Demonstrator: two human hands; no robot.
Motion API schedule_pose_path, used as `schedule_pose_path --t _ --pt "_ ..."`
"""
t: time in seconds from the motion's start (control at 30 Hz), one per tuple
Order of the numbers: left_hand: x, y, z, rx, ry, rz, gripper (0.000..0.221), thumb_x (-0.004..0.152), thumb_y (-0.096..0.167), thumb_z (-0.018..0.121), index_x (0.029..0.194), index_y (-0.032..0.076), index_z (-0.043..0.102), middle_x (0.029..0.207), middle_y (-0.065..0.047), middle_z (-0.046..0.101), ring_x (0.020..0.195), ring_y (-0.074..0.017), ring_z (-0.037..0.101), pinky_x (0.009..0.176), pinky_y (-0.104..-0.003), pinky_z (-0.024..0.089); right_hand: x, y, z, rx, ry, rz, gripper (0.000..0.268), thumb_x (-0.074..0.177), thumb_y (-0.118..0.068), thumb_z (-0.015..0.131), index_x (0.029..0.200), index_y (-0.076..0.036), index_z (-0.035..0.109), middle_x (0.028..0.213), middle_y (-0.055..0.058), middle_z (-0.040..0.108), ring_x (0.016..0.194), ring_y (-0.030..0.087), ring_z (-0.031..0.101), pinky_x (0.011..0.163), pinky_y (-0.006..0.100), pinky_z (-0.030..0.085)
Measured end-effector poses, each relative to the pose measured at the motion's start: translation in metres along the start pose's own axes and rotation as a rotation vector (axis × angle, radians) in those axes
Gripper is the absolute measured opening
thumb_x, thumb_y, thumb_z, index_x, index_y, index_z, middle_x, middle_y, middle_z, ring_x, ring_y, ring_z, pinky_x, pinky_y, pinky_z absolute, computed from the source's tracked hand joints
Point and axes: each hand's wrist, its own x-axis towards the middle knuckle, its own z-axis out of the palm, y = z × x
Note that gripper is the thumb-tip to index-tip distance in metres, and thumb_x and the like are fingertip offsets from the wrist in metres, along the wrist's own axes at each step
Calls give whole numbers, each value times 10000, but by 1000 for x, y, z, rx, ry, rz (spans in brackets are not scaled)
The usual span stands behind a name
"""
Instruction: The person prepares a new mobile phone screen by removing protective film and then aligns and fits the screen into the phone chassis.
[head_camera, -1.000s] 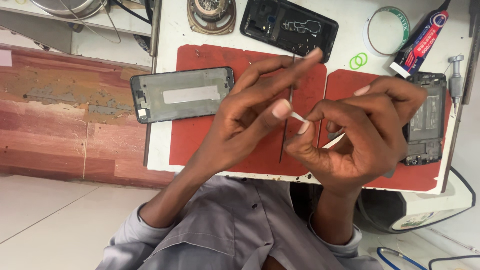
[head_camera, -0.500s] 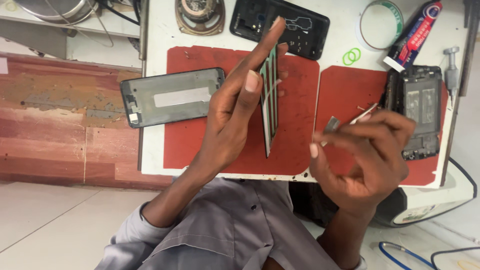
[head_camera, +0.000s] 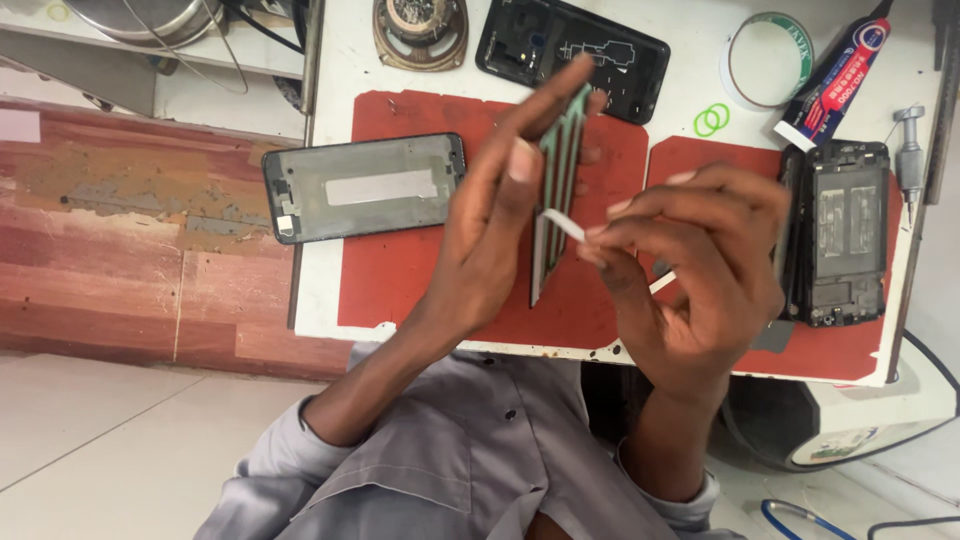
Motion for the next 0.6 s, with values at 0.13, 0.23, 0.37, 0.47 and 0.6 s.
schedule_pose_path --t 0.13,0.23,0.37,0.47,0.6 --pt "-2 -12 1 -14 133 -36 648 1202 556 422 1644 101 288 1463 -155 561 1124 -141 617 1029 -328 549 -13 -1 -12 -24 -104 21 125 877 -136 855 927 -118 742 1044 -8 690 1098 232 569 893 340 493" --pt "3 -22 1 -69 230 3 692 1153 583 447 1618 107 256 1463 -181 582 1096 -160 676 963 -340 623 -24 -3 -24 -4 -204 78 147 834 -36 831 930 -99 738 1059 -1 695 1095 229 594 911 347 501" --pt "8 -22 1 -144 341 18 681 1151 607 422 1580 89 310 1399 -212 609 1072 -193 696 917 -355 649 -39 2 -51 65 -341 182 206 730 67 787 875 -61 717 1002 17 706 1088 257 670 896 352 550" --pt "12 -18 -2 -167 378 22 679 1138 624 378 1553 89 330 1387 -214 614 1068 -211 714 906 -376 670 -54 21 -87 197 -358 211 205 742 112 695 839 -67 669 964 29 712 1077 269 691 921 358 576" --pt "13 -18 -5 -296 379 -14 673 1134 611 342 1549 81 344 1419 -219 600 1088 -233 711 915 -395 663 -116 67 -141 210 -65 286 170 901 18 533 886 -87 666 970 8 716 1091 216 696 910 311 581"
